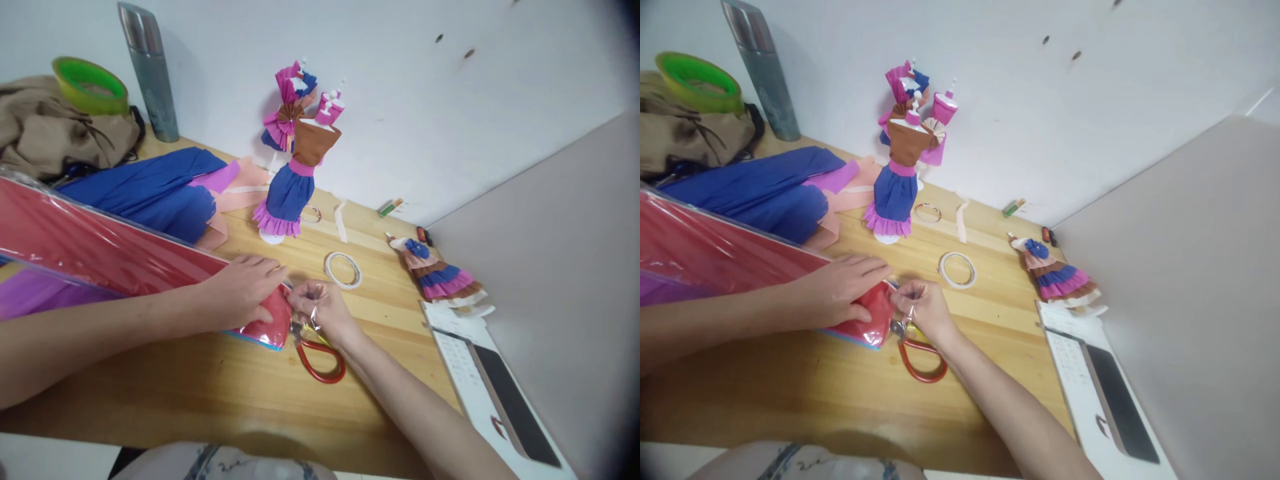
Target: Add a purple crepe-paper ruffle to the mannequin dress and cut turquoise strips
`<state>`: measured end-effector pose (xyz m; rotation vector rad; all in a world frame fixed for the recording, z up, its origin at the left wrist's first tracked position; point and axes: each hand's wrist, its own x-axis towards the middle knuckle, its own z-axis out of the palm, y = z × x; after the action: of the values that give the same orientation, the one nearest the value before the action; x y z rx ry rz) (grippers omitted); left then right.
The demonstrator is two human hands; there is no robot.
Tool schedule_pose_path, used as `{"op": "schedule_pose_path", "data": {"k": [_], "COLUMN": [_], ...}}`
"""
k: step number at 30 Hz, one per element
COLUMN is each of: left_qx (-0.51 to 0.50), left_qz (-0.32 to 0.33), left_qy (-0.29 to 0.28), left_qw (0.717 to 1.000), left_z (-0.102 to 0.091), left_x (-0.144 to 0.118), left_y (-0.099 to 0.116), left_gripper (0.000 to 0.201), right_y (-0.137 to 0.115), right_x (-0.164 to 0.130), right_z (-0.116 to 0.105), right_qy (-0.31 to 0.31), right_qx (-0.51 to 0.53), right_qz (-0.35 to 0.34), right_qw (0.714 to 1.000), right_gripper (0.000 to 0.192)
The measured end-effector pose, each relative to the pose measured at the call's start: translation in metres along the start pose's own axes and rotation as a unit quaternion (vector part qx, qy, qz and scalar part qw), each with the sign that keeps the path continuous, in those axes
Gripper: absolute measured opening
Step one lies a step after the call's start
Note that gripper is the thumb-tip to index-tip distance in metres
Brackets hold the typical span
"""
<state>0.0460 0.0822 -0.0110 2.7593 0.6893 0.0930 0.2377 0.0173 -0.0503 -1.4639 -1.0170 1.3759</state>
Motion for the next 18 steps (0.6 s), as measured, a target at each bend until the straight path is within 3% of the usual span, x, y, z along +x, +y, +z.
{"op": "schedule_pose_path", "data": {"k": [3, 5, 9, 15, 18], "left_qx": [-0.002, 0.006, 0.009, 0.005, 0.004], "left_qz": [0.042, 0.058, 0.054, 0.037, 0.031], "left_qy": [-0.002, -0.006, -0.007, -0.002, -0.013], "left_qw": [0.999, 0.998, 0.998, 0.999, 0.999], "left_z": [-0.004, -0.004, -0.001, -0.001, -0.002], "left_x": [-0.004, -0.006, -0.010, -0.012, -0.011], "left_y": [0.003, 0.004, 0.006, 0.005, 0.005], "left_gripper": [0.085, 0.091, 0.083, 0.080, 0.081], "right_y": [-0.002, -0.003, -0.005, -0.004, -0.007], "right_x": [-0.001, -0.002, -0.004, -0.003, -0.006], "right_z": [-0.001, -0.003, -0.012, -0.049, -0.057], "right_qy": [-0.009, -0.014, -0.007, 0.029, 0.020], "right_qx": [-0.011, -0.014, -0.033, -0.022, 0.005], "right_qz": [-0.023, -0.033, -0.019, 0.021, 0.040], "right_qw": [1.000, 0.999, 0.999, 0.999, 0.999], "right_gripper": [0.019, 0.016, 0.017, 0.030, 0.034]}}
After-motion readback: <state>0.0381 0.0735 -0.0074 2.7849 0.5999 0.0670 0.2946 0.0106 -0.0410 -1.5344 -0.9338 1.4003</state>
